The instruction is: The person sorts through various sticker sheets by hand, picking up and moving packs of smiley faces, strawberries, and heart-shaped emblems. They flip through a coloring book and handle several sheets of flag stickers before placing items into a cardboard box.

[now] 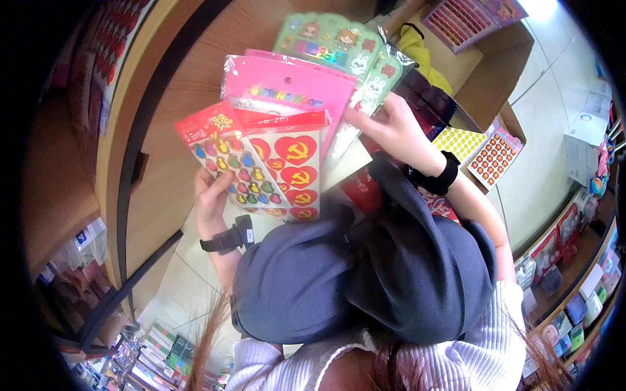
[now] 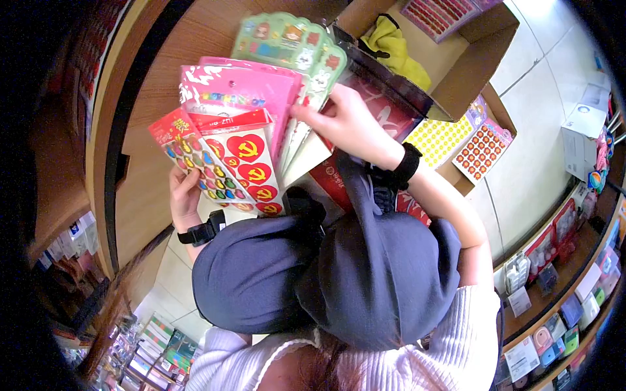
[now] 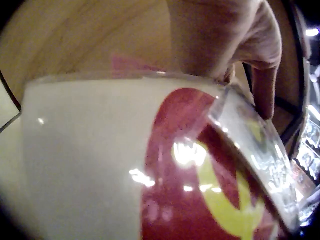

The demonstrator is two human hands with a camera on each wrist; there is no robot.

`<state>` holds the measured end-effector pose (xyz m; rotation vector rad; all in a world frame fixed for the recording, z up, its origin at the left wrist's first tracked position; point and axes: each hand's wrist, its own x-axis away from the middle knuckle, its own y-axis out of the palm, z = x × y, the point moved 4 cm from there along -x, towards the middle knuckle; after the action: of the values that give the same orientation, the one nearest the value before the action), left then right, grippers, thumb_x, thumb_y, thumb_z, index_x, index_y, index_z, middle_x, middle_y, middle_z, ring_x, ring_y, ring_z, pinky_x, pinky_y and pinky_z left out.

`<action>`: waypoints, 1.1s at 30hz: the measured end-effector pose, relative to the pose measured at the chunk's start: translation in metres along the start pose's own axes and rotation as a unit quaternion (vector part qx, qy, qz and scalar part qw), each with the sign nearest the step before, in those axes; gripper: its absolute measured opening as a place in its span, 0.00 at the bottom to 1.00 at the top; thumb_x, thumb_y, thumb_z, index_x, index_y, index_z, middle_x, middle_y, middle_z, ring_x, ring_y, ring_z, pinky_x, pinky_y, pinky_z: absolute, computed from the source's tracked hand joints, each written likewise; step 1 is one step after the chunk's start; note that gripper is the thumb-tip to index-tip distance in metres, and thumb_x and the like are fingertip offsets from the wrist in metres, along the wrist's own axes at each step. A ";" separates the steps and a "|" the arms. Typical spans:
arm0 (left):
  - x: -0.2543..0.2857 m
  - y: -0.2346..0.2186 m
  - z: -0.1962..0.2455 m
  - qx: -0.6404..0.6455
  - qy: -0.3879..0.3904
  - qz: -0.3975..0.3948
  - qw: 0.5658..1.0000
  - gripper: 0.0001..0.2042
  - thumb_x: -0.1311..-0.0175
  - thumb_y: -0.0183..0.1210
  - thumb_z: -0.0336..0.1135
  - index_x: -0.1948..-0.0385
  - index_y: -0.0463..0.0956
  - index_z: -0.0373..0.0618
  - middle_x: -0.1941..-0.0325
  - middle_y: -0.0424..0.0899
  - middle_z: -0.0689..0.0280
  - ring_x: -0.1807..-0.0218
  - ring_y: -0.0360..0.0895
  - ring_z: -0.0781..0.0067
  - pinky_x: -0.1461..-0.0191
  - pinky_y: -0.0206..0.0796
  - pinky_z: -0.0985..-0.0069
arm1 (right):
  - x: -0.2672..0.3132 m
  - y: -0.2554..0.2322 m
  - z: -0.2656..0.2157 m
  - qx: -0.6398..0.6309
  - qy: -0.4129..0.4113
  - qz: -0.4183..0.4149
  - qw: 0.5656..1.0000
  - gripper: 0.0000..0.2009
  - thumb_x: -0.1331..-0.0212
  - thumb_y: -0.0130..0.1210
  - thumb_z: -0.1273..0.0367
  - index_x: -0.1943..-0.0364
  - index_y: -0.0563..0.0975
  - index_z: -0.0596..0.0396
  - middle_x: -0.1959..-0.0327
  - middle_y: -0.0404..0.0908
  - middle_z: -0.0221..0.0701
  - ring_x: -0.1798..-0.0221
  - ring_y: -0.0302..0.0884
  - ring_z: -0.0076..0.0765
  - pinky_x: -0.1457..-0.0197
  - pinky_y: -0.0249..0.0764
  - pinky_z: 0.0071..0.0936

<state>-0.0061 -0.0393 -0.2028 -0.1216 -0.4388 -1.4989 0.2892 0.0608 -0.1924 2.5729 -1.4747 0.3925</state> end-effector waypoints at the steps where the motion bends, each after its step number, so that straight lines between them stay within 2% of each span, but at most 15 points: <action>1: 0.001 0.000 0.000 -0.001 0.000 -0.001 1.000 0.16 0.48 0.55 0.30 0.57 0.69 0.35 0.59 0.77 0.61 0.59 0.75 0.71 0.52 0.64 0.75 | 0.002 0.004 -0.017 -0.017 -0.093 -0.010 0.995 0.12 0.48 0.54 0.70 0.59 0.73 0.60 0.66 0.78 0.31 0.65 0.71 0.19 0.59 0.69 0.21; 4: 0.002 0.000 0.001 0.058 0.036 -0.004 0.998 0.20 0.49 0.55 0.28 0.52 0.65 0.34 0.58 0.76 0.59 0.59 0.75 0.69 0.55 0.65 0.76 | 0.001 0.011 -0.029 -0.066 -0.189 -0.013 0.980 0.11 0.47 0.53 0.71 0.61 0.73 0.60 0.65 0.78 0.30 0.65 0.71 0.18 0.59 0.68 0.20; 6: 0.003 0.005 0.003 0.068 0.059 0.027 0.996 0.19 0.49 0.56 0.29 0.55 0.66 0.35 0.60 0.76 0.60 0.60 0.75 0.70 0.56 0.65 0.76 | 0.005 0.002 -0.036 -0.065 -0.067 -0.051 0.994 0.10 0.47 0.53 0.71 0.61 0.74 0.60 0.64 0.78 0.28 0.65 0.71 0.18 0.59 0.68 0.19; 7: 0.004 0.004 0.006 0.078 0.082 0.061 0.992 0.17 0.50 0.57 0.31 0.57 0.67 0.36 0.61 0.77 0.61 0.62 0.74 0.71 0.56 0.65 0.76 | 0.005 -0.007 -0.044 -0.084 -0.178 0.012 0.980 0.10 0.47 0.53 0.71 0.62 0.75 0.60 0.66 0.78 0.26 0.65 0.71 0.18 0.60 0.68 0.19; 8: 0.003 0.003 0.009 0.083 0.076 0.013 0.994 0.15 0.48 0.55 0.29 0.57 0.67 0.37 0.60 0.76 0.62 0.60 0.74 0.73 0.56 0.65 0.79 | 0.010 -0.024 -0.047 -0.074 -0.116 0.056 0.989 0.09 0.48 0.54 0.71 0.63 0.76 0.60 0.67 0.78 0.26 0.65 0.72 0.19 0.61 0.68 0.19; 10: 0.001 -0.002 0.009 0.065 0.081 0.032 0.994 0.14 0.46 0.54 0.28 0.57 0.67 0.37 0.60 0.76 0.62 0.60 0.74 0.74 0.56 0.65 0.80 | 0.020 -0.070 -0.036 -0.069 -0.259 0.142 0.953 0.11 0.46 0.50 0.74 0.59 0.73 0.63 0.61 0.76 0.31 0.63 0.73 0.25 0.59 0.68 0.21; 11: -0.001 -0.003 0.010 0.045 0.085 0.047 0.994 0.13 0.45 0.53 0.27 0.57 0.67 0.37 0.60 0.76 0.62 0.60 0.74 0.75 0.56 0.65 0.80 | 0.025 -0.091 -0.040 -0.247 -0.253 0.136 0.925 0.11 0.45 0.48 0.74 0.57 0.72 0.63 0.58 0.74 0.34 0.58 0.73 0.29 0.53 0.68 0.27; 13: -0.008 0.028 0.027 0.059 0.056 0.099 0.992 0.12 0.43 0.51 0.26 0.57 0.67 0.36 0.59 0.76 0.62 0.60 0.74 0.76 0.55 0.66 0.81 | 0.046 -0.124 -0.049 -0.291 -0.262 0.259 0.883 0.14 0.44 0.46 0.73 0.54 0.69 0.61 0.53 0.72 0.36 0.49 0.68 0.33 0.43 0.61 0.35; 19: -0.041 0.073 0.025 -0.161 0.012 0.110 0.981 0.15 0.47 0.56 0.25 0.58 0.65 0.35 0.61 0.77 0.62 0.61 0.74 0.79 0.59 0.67 0.82 | 0.063 -0.153 -0.054 -0.395 -0.251 0.270 0.841 0.14 0.41 0.42 0.70 0.51 0.68 0.60 0.49 0.70 0.37 0.46 0.65 0.36 0.39 0.55 0.38; 21: -0.047 0.074 0.016 -0.229 0.106 0.157 0.955 0.21 0.52 0.60 0.27 0.55 0.64 0.37 0.59 0.76 0.59 0.57 0.73 0.72 0.55 0.66 0.78 | 0.063 -0.156 -0.049 -0.395 -0.240 0.336 0.821 0.15 0.39 0.41 0.68 0.50 0.66 0.60 0.47 0.69 0.39 0.44 0.64 0.38 0.40 0.56 0.40; 23: -0.045 0.080 0.022 -0.348 0.125 0.174 0.913 0.24 0.52 0.61 0.29 0.51 0.63 0.40 0.53 0.72 0.57 0.53 0.71 0.67 0.54 0.66 0.75 | 0.057 -0.152 -0.047 -0.466 -0.251 0.152 0.835 0.15 0.39 0.40 0.68 0.50 0.66 0.60 0.47 0.68 0.40 0.44 0.64 0.39 0.41 0.57 0.41; 25: -0.038 0.083 0.032 -0.482 0.197 0.185 0.833 0.27 0.52 0.61 0.30 0.48 0.61 0.42 0.48 0.66 0.56 0.49 0.68 0.64 0.53 0.66 0.75 | 0.045 -0.140 -0.047 -0.496 -0.217 0.107 0.834 0.15 0.38 0.40 0.67 0.50 0.66 0.60 0.48 0.68 0.40 0.45 0.65 0.39 0.41 0.59 0.41; 27: -0.029 0.081 0.045 -0.463 0.200 0.212 0.837 0.26 0.50 0.59 0.32 0.47 0.62 0.42 0.45 0.62 0.57 0.49 0.67 0.66 0.52 0.65 0.75 | 0.027 -0.121 -0.047 -0.504 -0.158 0.079 0.845 0.15 0.38 0.39 0.67 0.50 0.66 0.60 0.48 0.69 0.40 0.46 0.66 0.40 0.42 0.60 0.40; 30: -0.021 0.088 0.059 -0.228 0.174 0.025 0.958 0.21 0.41 0.51 0.39 0.47 0.63 0.41 0.47 0.69 0.59 0.44 0.64 0.66 0.40 0.52 0.72 | 0.002 -0.077 -0.055 -0.494 -0.107 0.018 0.862 0.14 0.37 0.38 0.69 0.50 0.65 0.59 0.50 0.70 0.38 0.48 0.67 0.37 0.43 0.62 0.37; 33: -0.004 0.112 0.067 -0.005 0.125 -0.123 0.985 0.18 0.38 0.47 0.37 0.48 0.64 0.39 0.47 0.69 0.60 0.47 0.67 0.72 0.43 0.56 0.75 | -0.013 -0.045 -0.075 -0.406 -0.143 0.007 0.903 0.15 0.38 0.39 0.69 0.49 0.63 0.60 0.49 0.69 0.37 0.47 0.66 0.35 0.43 0.62 0.33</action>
<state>0.0895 -0.0036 -0.1216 0.1173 -0.2502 -1.7325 0.3103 0.1134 -0.1244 1.9714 -1.3345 -0.5287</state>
